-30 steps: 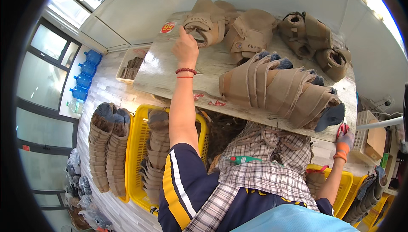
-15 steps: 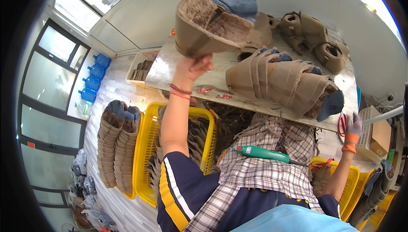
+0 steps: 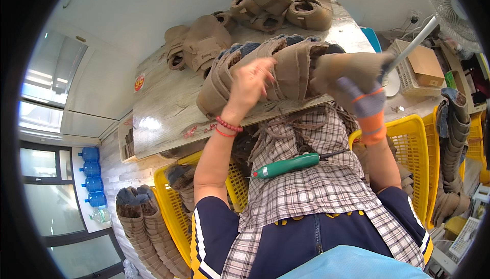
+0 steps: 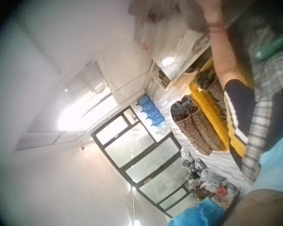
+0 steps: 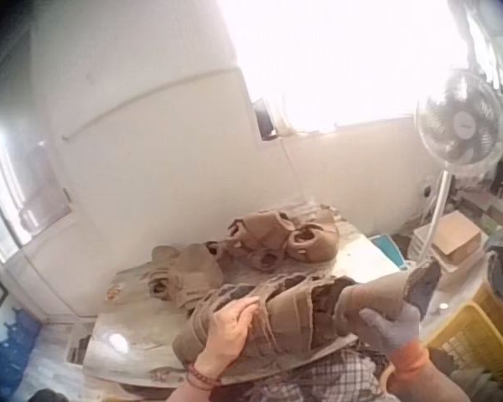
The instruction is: The person trims the edges of multiple beige shoes using a green electric trimmer and red-handled scissors. They pick up each shoe from a yellow basket, trim the sole and upper edges, and place the finished shoes on a nearby table. The process is repeated for several shoes in a workshop setting.
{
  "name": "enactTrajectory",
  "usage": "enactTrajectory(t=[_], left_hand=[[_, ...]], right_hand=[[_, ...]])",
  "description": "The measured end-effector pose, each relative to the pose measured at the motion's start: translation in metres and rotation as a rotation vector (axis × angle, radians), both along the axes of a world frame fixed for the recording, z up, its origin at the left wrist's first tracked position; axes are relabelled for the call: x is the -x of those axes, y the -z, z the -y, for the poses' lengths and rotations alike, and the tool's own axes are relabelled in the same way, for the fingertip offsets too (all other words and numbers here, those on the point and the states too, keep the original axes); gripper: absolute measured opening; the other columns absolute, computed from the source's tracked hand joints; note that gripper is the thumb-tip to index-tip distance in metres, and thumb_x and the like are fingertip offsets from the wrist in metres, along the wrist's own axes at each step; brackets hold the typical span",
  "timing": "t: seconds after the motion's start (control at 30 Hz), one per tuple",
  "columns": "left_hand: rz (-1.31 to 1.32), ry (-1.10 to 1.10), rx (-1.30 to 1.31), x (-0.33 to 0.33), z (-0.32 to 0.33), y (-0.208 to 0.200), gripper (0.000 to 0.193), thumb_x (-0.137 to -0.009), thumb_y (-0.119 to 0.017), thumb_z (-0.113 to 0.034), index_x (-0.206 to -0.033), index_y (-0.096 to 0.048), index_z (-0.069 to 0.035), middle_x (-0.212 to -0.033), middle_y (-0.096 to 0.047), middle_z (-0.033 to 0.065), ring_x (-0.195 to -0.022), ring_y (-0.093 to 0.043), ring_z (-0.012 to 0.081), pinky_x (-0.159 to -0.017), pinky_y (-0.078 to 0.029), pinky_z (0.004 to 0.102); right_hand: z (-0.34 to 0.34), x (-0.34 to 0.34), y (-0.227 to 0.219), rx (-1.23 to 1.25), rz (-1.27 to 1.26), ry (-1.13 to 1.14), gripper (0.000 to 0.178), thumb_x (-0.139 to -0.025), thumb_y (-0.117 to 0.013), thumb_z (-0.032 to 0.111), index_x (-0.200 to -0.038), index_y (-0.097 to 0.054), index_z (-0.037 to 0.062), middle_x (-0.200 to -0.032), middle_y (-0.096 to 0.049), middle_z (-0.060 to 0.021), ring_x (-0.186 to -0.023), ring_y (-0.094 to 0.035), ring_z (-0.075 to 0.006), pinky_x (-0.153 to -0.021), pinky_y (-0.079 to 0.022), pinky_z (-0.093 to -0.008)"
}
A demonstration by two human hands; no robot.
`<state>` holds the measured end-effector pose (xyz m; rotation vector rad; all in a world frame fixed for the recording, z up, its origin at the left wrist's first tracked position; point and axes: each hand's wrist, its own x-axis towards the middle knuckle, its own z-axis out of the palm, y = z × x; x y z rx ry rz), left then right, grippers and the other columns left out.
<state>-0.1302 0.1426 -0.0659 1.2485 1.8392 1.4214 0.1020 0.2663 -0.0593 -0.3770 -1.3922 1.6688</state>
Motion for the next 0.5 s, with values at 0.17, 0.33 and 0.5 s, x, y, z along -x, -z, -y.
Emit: enactTrajectory(t=[0.17, 0.33, 0.5], left_hand=[[-0.957, -0.05, -0.116, 0.041, -0.061, 0.019, 0.041, -0.089, -0.057, -0.037, -0.116, -0.062, -0.007, -0.113, -0.061, 0.0159, -0.102, -0.057, 0.0291, -0.09, -0.045, 0.0389], [-0.785, 0.01, 0.234, 0.047, -0.08, 0.025, 0.058, -0.079, -0.057, -0.06, -0.117, -0.063, -0.017, -0.132, -0.05, 0.015, -0.119, -0.047, 0.0356, -0.1, -0.038, 0.0412], [-0.567, 0.048, 0.093, 0.06, -0.074, 0.026, 0.051, -0.081, -0.058, -0.055, -0.109, -0.067, -0.013, -0.11, -0.065, 0.0114, -0.102, -0.06, 0.0323, -0.088, -0.047, 0.0392]], right_hand=[[-0.057, 0.004, 0.069, -0.426, 0.37, 0.179, 0.026, -0.082, -0.068, 0.009, -0.105, -0.063, -0.003, -0.097, -0.068, -0.0092, -0.084, -0.064, -0.0154, -0.074, -0.051, -0.0281], [-0.06, 0.071, 0.093, -0.058, 0.309, -0.109, 0.027, -0.079, -0.071, 0.01, -0.103, -0.064, -0.001, -0.094, -0.069, -0.0062, -0.083, -0.063, -0.0138, -0.074, -0.05, -0.0276], [-0.076, 0.111, 0.083, 0.103, 0.074, -0.428, 0.025, -0.082, -0.066, 0.008, -0.105, -0.064, 0.0003, -0.1, -0.067, -0.0044, -0.085, -0.063, -0.0127, -0.075, -0.051, -0.0261]])
